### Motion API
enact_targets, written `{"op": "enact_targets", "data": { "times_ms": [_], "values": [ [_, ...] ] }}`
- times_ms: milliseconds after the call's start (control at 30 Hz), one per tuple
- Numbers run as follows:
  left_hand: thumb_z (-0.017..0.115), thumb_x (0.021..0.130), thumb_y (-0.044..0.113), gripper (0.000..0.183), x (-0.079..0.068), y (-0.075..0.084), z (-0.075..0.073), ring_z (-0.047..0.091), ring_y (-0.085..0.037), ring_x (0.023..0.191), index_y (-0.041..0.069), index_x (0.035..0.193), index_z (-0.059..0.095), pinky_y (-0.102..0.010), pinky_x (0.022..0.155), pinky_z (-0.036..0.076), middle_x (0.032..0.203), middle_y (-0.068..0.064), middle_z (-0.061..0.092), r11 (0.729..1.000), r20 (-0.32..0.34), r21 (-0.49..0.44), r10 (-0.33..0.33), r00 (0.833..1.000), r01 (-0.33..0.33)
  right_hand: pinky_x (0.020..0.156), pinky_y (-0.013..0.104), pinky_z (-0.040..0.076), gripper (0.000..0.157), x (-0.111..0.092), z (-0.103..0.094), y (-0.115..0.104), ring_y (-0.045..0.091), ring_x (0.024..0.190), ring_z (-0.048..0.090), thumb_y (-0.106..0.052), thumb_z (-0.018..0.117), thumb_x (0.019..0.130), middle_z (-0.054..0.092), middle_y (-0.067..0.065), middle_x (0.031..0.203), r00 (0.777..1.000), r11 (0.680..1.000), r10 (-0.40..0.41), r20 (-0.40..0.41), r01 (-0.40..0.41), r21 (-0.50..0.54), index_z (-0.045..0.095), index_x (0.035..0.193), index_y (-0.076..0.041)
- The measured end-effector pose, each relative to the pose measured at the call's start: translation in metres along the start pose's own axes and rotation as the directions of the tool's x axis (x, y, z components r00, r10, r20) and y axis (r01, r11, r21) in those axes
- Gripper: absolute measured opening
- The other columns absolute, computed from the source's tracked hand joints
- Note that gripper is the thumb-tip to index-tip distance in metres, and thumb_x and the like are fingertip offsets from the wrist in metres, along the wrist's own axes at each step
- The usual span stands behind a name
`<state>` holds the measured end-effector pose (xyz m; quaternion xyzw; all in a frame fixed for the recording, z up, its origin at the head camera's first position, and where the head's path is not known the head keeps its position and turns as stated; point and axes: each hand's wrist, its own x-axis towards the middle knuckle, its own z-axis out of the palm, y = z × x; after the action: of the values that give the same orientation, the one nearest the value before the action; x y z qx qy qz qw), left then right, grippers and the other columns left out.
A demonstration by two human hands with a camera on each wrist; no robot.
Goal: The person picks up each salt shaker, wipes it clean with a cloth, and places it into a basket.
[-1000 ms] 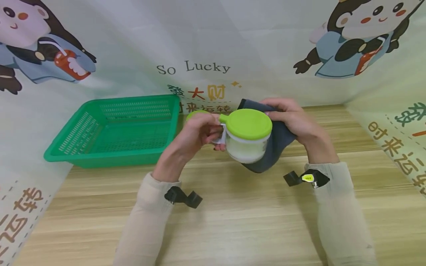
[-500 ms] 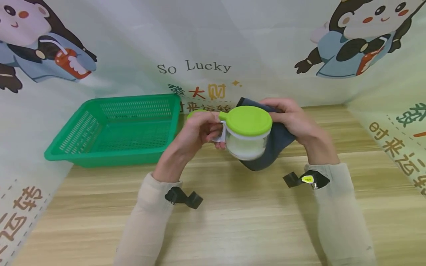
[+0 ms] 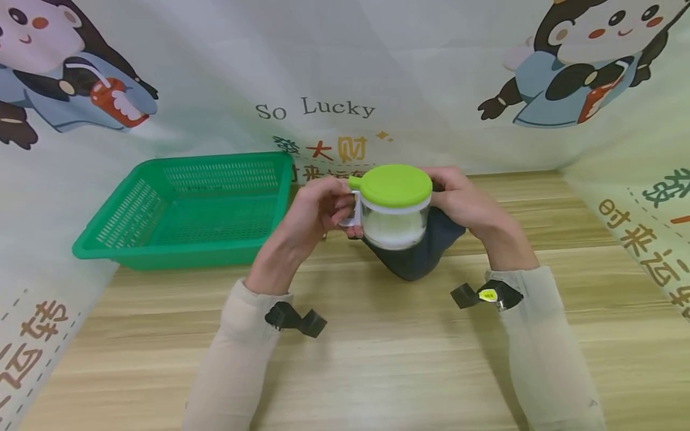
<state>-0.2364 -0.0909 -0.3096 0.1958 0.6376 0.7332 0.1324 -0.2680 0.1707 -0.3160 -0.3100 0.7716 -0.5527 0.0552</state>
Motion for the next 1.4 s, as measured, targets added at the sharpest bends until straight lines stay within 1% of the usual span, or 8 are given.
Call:
{"op": "enact_targets", "data": {
  "times_ms": [167, 367, 633, 800, 933, 1067, 1267, 1400],
  "values": [
    [0.045, 0.092, 0.017, 0.022, -0.002, -0.001, 0.002, 0.051, -0.017, 0.055, 0.01, 0.071, 0.041, -0.029, 0.06, 0.05, 0.062, 0.002, 0.035, 1.0, -0.018, 0.013, -0.022, 1.0, 0.022, 0.097, 0.03, 0.054, 0.029, 0.005, 0.008, 0.007, 0.014, 0.101, 0.065, 0.007, 0.05, 0.098, 0.072, -0.006, 0.104, 0.999, 0.998, -0.042, -0.004, 0.042, 0.045, 0.07, 0.117, -0.001],
    [0.044, 0.091, 0.014, 0.024, -0.002, -0.004, 0.001, 0.044, -0.016, 0.055, 0.01, 0.068, 0.039, -0.031, 0.064, 0.048, 0.063, 0.001, 0.033, 1.0, 0.004, -0.009, -0.001, 1.0, 0.001, 0.097, 0.03, 0.054, 0.031, 0.009, 0.013, 0.011, 0.014, 0.1, 0.065, 0.006, 0.048, 0.098, 0.072, -0.004, 0.103, 0.999, 0.993, -0.026, -0.019, 0.028, 0.118, 0.07, 0.118, -0.004],
    [0.043, 0.092, 0.015, 0.024, -0.002, -0.004, 0.003, 0.049, -0.019, 0.054, 0.01, 0.07, 0.036, -0.033, 0.065, 0.05, 0.061, 0.002, 0.032, 0.999, 0.027, -0.035, -0.012, 1.0, 0.013, 0.096, 0.031, 0.054, 0.037, 0.011, 0.015, 0.011, 0.015, 0.1, 0.066, 0.004, 0.047, 0.1, 0.073, -0.004, 0.102, 0.999, 0.981, -0.026, -0.031, 0.031, 0.192, 0.073, 0.111, -0.019],
    [0.044, 0.091, 0.014, 0.023, -0.002, -0.005, 0.004, 0.044, -0.016, 0.051, 0.011, 0.07, 0.037, -0.031, 0.064, 0.05, 0.061, 0.003, 0.033, 0.999, 0.022, -0.05, -0.017, 1.0, 0.018, 0.094, 0.03, 0.055, 0.035, 0.011, 0.016, 0.012, 0.013, 0.096, 0.066, -0.002, 0.047, 0.103, 0.072, -0.005, 0.099, 1.0, 0.977, 0.003, -0.023, 0.002, 0.213, 0.074, 0.106, -0.025],
    [0.044, 0.092, 0.014, 0.024, 0.0, -0.005, 0.005, 0.048, -0.016, 0.052, 0.011, 0.069, 0.036, -0.032, 0.065, 0.05, 0.06, 0.003, 0.032, 0.999, 0.036, -0.036, -0.01, 0.999, 0.011, 0.092, 0.03, 0.055, 0.036, 0.011, 0.014, 0.012, 0.011, 0.093, 0.066, -0.003, 0.048, 0.104, 0.072, -0.006, 0.096, 1.0, 0.974, 0.017, -0.018, -0.012, 0.228, 0.075, 0.102, -0.027],
    [0.044, 0.093, 0.016, 0.025, 0.001, -0.004, 0.005, 0.054, -0.019, 0.055, 0.01, 0.07, 0.037, -0.033, 0.065, 0.052, 0.061, 0.002, 0.033, 1.0, 0.028, -0.012, -0.009, 1.0, 0.009, 0.093, 0.03, 0.055, 0.032, 0.01, 0.01, 0.009, 0.013, 0.094, 0.066, -0.003, 0.05, 0.103, 0.073, -0.005, 0.097, 1.0, 0.983, 0.019, -0.019, -0.015, 0.184, 0.075, 0.106, -0.021],
    [0.044, 0.095, 0.018, 0.027, 0.0, 0.002, 0.002, 0.055, -0.02, 0.055, 0.009, 0.07, 0.038, -0.031, 0.063, 0.054, 0.06, 0.001, 0.035, 1.0, -0.01, 0.009, 0.002, 1.0, -0.002, 0.101, 0.03, 0.052, 0.035, 0.004, 0.001, -0.001, 0.015, 0.11, 0.064, 0.005, 0.048, 0.1, 0.07, 0.004, 0.117, 0.998, 0.998, 0.05, -0.021, -0.05, 0.023, 0.064, 0.131, 0.003],
    [0.044, 0.098, 0.02, 0.032, -0.002, 0.005, -0.003, 0.052, -0.018, 0.054, 0.009, 0.068, 0.041, -0.031, 0.061, 0.056, 0.059, 0.001, 0.036, 0.999, -0.073, 0.024, 0.048, 0.996, -0.046, 0.101, 0.025, 0.051, 0.037, -0.004, -0.005, -0.011, 0.01, 0.115, 0.063, -0.002, 0.051, 0.105, 0.069, 0.006, 0.128, 0.994, 0.994, 0.103, -0.039, -0.105, -0.038, 0.059, 0.14, 0.002]
  ]
}}
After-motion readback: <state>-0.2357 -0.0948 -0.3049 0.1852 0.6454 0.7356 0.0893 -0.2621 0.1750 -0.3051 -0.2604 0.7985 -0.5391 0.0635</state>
